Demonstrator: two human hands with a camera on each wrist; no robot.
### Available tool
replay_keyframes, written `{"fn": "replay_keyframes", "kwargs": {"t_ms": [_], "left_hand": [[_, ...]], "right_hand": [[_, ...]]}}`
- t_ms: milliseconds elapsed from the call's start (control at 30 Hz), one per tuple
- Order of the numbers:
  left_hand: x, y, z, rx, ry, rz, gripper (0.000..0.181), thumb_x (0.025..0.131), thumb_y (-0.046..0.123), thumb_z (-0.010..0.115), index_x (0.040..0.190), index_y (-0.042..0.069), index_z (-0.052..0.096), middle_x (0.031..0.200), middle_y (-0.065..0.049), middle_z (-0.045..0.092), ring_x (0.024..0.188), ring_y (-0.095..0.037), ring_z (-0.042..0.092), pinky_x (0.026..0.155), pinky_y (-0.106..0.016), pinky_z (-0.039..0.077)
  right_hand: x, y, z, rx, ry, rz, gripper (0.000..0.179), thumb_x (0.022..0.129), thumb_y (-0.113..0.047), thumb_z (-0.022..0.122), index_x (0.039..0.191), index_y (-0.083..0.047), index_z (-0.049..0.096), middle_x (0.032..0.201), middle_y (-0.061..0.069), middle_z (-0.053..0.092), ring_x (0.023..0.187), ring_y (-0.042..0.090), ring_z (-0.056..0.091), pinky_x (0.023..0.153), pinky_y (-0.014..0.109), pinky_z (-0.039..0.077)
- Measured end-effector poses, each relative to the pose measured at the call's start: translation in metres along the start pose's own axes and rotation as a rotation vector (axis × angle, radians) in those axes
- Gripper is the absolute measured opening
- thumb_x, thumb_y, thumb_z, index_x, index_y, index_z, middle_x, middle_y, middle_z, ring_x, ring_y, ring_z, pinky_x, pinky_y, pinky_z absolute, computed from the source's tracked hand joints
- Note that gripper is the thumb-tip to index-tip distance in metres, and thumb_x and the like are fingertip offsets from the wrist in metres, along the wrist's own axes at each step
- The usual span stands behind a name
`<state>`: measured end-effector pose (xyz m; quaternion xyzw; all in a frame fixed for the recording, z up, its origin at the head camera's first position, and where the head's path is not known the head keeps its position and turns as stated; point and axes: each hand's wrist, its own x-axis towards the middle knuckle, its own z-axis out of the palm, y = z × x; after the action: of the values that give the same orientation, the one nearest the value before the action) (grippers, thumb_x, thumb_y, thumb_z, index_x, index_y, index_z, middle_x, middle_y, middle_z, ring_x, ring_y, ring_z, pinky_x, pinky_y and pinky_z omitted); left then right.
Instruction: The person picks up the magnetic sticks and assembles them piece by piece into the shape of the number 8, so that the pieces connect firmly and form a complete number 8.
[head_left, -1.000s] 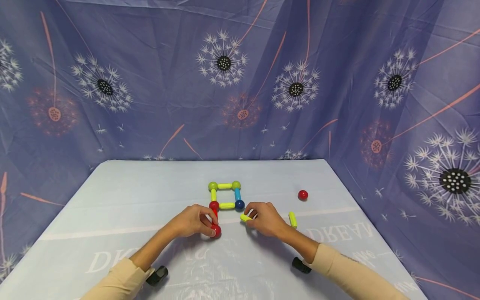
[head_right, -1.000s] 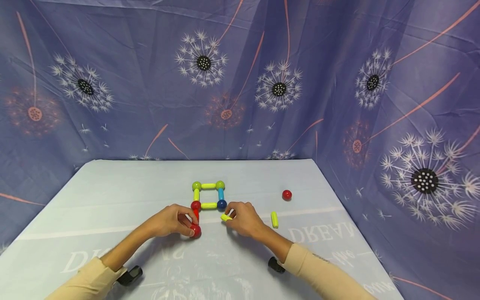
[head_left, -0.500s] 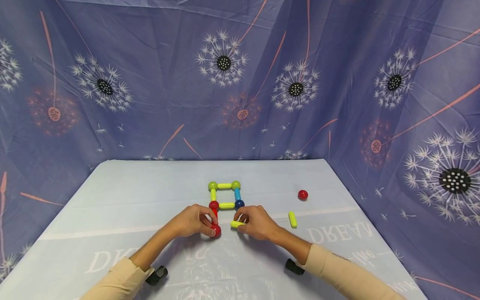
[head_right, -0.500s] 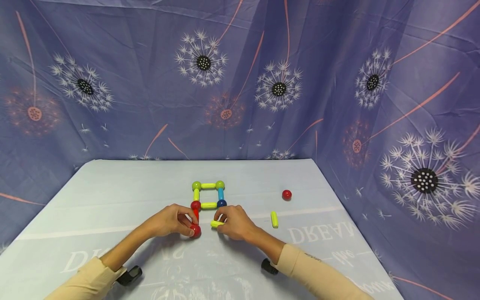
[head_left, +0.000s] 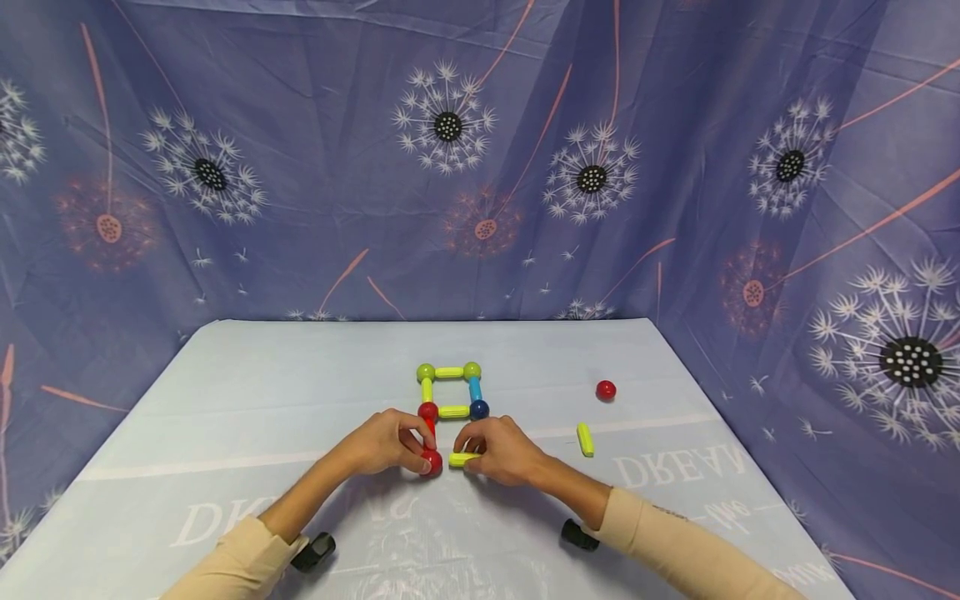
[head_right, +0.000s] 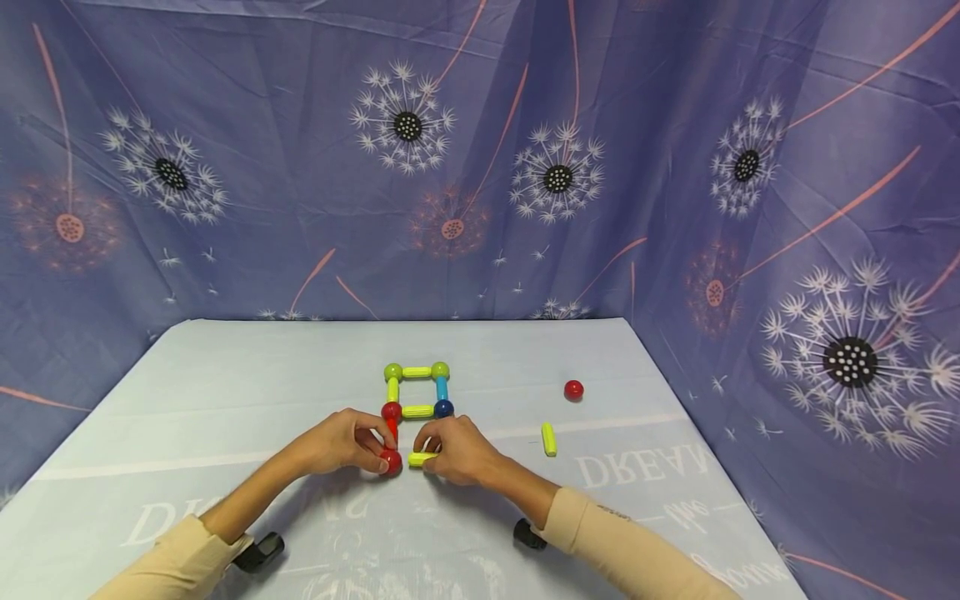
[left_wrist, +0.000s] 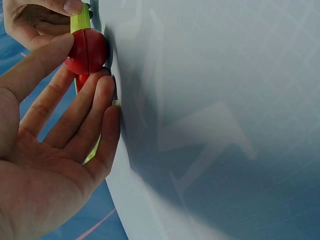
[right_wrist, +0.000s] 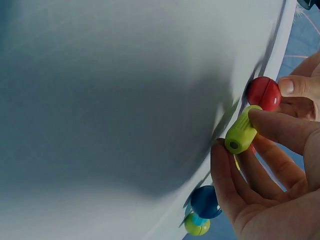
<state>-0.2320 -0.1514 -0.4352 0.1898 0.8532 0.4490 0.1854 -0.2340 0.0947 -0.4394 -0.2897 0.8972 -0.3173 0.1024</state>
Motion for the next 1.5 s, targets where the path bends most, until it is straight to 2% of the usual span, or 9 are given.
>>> {"fn": "replay_keyframes", "kwargs": {"t_ms": [300,433,767,1000,1233,1500], "left_hand": [[0.0001,-0.0009,0.0004,-0.009,-0.006,0.016,0.024,0.076,0.007,0.086,0.096,0.008,0.074,0.084,-0.006,0.076,0.079,-0.014,0.069,0.07,-0.031,0.051],[0.0001,-0.0008,0.0002,-0.007,-0.006,0.015,0.023,0.076,0.007,0.086,0.096,0.008,0.074,0.084,-0.005,0.076,0.079,-0.014,0.069,0.07,-0.032,0.052],[0.0006,-0.0004,0.0,-0.007,-0.009,0.015,0.023,0.077,0.008,0.086,0.096,0.008,0.074,0.085,-0.005,0.076,0.08,-0.014,0.07,0.071,-0.032,0.053],[0.0006,-0.0002,-0.0002,-0.009,-0.008,0.007,0.022,0.078,0.009,0.086,0.097,0.009,0.074,0.086,-0.005,0.076,0.081,-0.015,0.069,0.071,-0.032,0.052],[0.001,0.0017,0.0,-0.013,-0.014,0.017,0.022,0.078,0.01,0.086,0.097,0.008,0.074,0.086,-0.005,0.076,0.081,-0.015,0.07,0.071,-0.031,0.053],[-0.0004,0.0012,-0.0003,-0.011,-0.02,0.033,0.023,0.077,0.008,0.086,0.097,0.008,0.074,0.086,-0.006,0.077,0.081,-0.014,0.071,0.071,-0.032,0.053]], "right_hand": [[0.0026,-0.0037,0.0032,-0.015,0.002,-0.031,0.018,0.081,-0.003,0.08,0.096,-0.014,0.077,0.085,-0.001,0.076,0.079,0.007,0.068,0.071,0.022,0.052],[0.0038,-0.0047,0.003,-0.011,-0.009,-0.023,0.018,0.082,-0.003,0.08,0.096,-0.013,0.077,0.086,0.0,0.076,0.08,0.008,0.068,0.071,0.022,0.052],[0.0063,-0.0062,0.0031,-0.001,-0.014,-0.025,0.017,0.082,-0.004,0.08,0.095,-0.015,0.078,0.084,-0.003,0.076,0.074,0.001,0.064,0.067,0.02,0.051],[0.0065,-0.0066,0.0023,-0.005,-0.019,-0.005,0.016,0.083,-0.006,0.08,0.095,-0.016,0.078,0.085,-0.004,0.076,0.076,0.001,0.065,0.07,0.02,0.052],[0.0054,-0.0075,0.0,-0.016,-0.017,-0.003,0.015,0.084,-0.007,0.079,0.095,-0.016,0.079,0.083,-0.005,0.075,0.07,0.002,0.062,0.065,0.019,0.051],[0.0037,-0.0051,-0.005,-0.01,-0.002,0.0,0.027,0.081,-0.012,0.083,0.107,-0.011,0.076,0.089,0.0,0.077,0.08,0.007,0.069,0.07,0.022,0.053]]}}
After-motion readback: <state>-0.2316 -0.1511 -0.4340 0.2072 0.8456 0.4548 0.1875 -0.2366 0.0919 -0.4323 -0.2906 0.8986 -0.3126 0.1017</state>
